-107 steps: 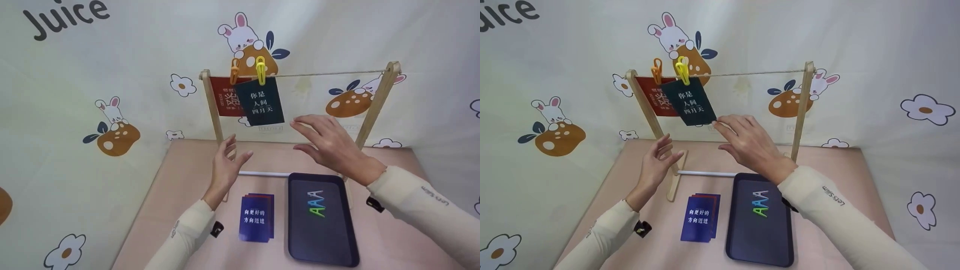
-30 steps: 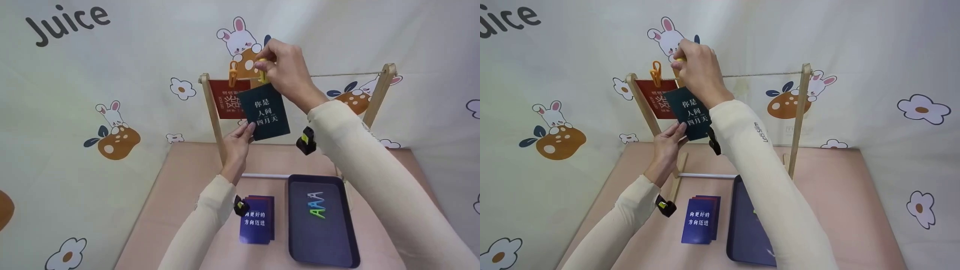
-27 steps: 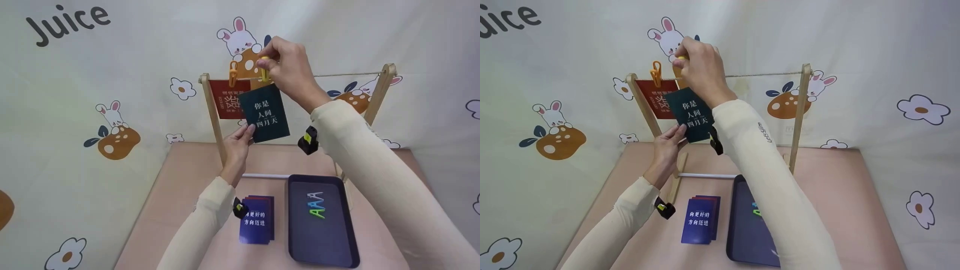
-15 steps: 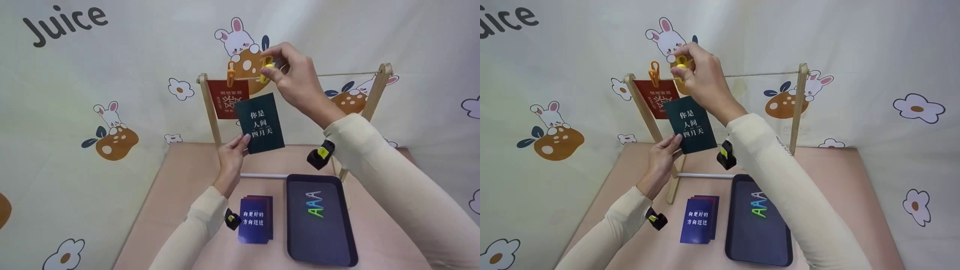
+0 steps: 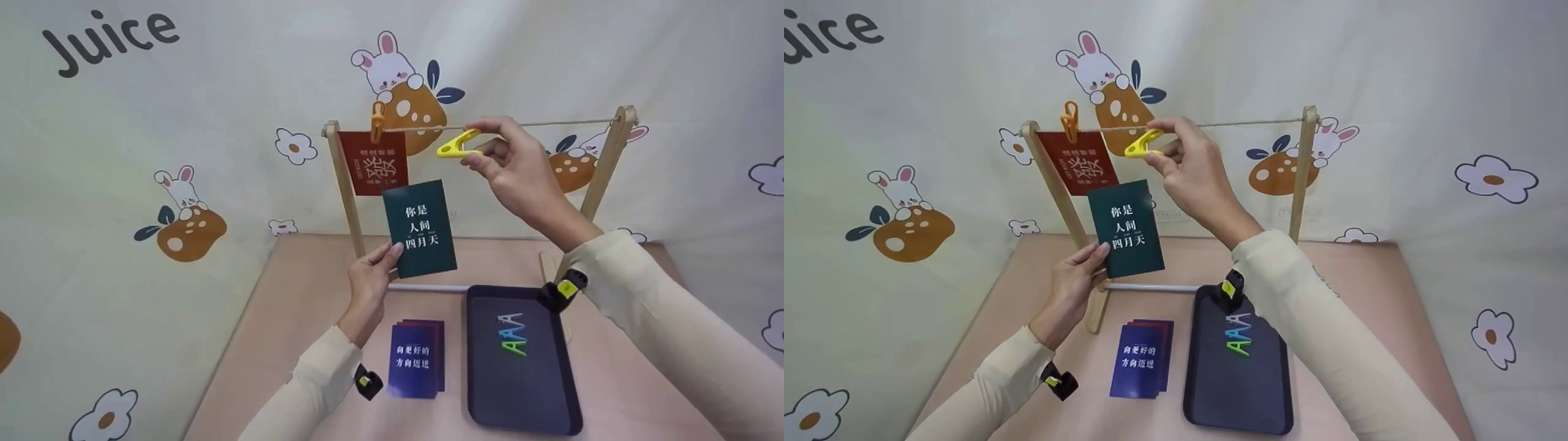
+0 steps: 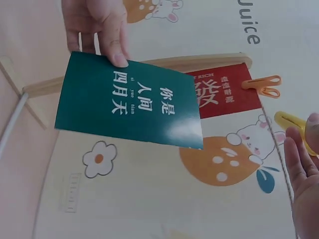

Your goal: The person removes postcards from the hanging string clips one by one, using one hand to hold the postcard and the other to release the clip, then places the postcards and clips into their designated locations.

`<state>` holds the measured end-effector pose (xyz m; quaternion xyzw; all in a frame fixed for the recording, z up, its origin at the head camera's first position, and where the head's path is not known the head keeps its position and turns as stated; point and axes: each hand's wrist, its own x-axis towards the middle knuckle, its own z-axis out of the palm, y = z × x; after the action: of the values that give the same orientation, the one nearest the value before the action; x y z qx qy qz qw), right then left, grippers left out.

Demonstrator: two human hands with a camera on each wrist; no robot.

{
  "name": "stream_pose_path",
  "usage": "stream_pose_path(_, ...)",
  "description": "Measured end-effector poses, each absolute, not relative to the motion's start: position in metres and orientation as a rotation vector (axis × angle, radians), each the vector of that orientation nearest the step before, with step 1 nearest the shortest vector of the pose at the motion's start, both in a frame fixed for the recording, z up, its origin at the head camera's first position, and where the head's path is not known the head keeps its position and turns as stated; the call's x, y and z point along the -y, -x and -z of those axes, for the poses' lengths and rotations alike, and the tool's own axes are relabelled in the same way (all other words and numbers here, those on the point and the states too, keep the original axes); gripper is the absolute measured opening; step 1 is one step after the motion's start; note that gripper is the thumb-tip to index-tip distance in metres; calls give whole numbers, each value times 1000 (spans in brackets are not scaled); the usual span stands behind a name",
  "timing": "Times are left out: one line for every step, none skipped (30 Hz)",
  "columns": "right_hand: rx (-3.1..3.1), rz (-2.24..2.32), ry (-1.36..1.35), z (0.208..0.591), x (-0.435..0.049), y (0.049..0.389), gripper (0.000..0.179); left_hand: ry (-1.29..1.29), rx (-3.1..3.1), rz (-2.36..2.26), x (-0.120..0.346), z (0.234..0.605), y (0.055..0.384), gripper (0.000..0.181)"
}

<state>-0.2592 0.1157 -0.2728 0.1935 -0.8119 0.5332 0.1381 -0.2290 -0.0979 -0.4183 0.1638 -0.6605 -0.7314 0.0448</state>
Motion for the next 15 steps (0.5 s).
stream_pose_path(2346,-1554,-563,277,-119,258,44,-511,2022,2237,99,420,228,35)
stream_pose_path(2345,-1566,-563,280,-122,257,45,-520,2032,2236,99,422,226,35)
stream_pose_path(2338,-1579,-571,284,-124,257,45,-527,2042,2234,100,424,225,35)
stream_pose_path(2337,-1585,-575,288,-127,256,45,-529,2054,2231,101,425,223,36)
stream_pose_path(2332,-1592,-584,292,-129,255,46,-534,2062,2230,102,427,221,37)
stream_pose_path(2331,-1589,-590,296,-131,254,46,-533,2070,2227,103,429,219,38)
stream_pose_path(2327,-1591,-598,300,-133,254,47,-531,2078,2222,104,431,218,39)
stream_pose_path(2323,-1594,-603,304,-135,252,48,-532,2093,2213,105,434,216,40)
stream_pose_path(2320,-1594,-609,309,-136,251,49,-535,2103,2210,105,436,214,40)
stream_pose_path(2321,-1591,-611,313,-138,250,49,-538,2111,2208,106,439,213,40)
stream_pose_path(2322,-1593,-615,318,-139,248,49,-543,2112,2211,107,441,211,40)
stream_pose_path(2326,-1593,-613,322,-141,247,49,-543,2114,2213,108,444,209,40)
stream_pose_path(2327,-1601,-612,327,-142,245,49,-546,2116,2215,109,447,207,41)
stream_pose_path(2333,-1605,-605,331,-143,243,48,-552,2121,2216,110,449,205,40)
stream_pose_path(2345,-1602,-599,336,-144,241,47,-556,2120,2222,110,452,204,39)
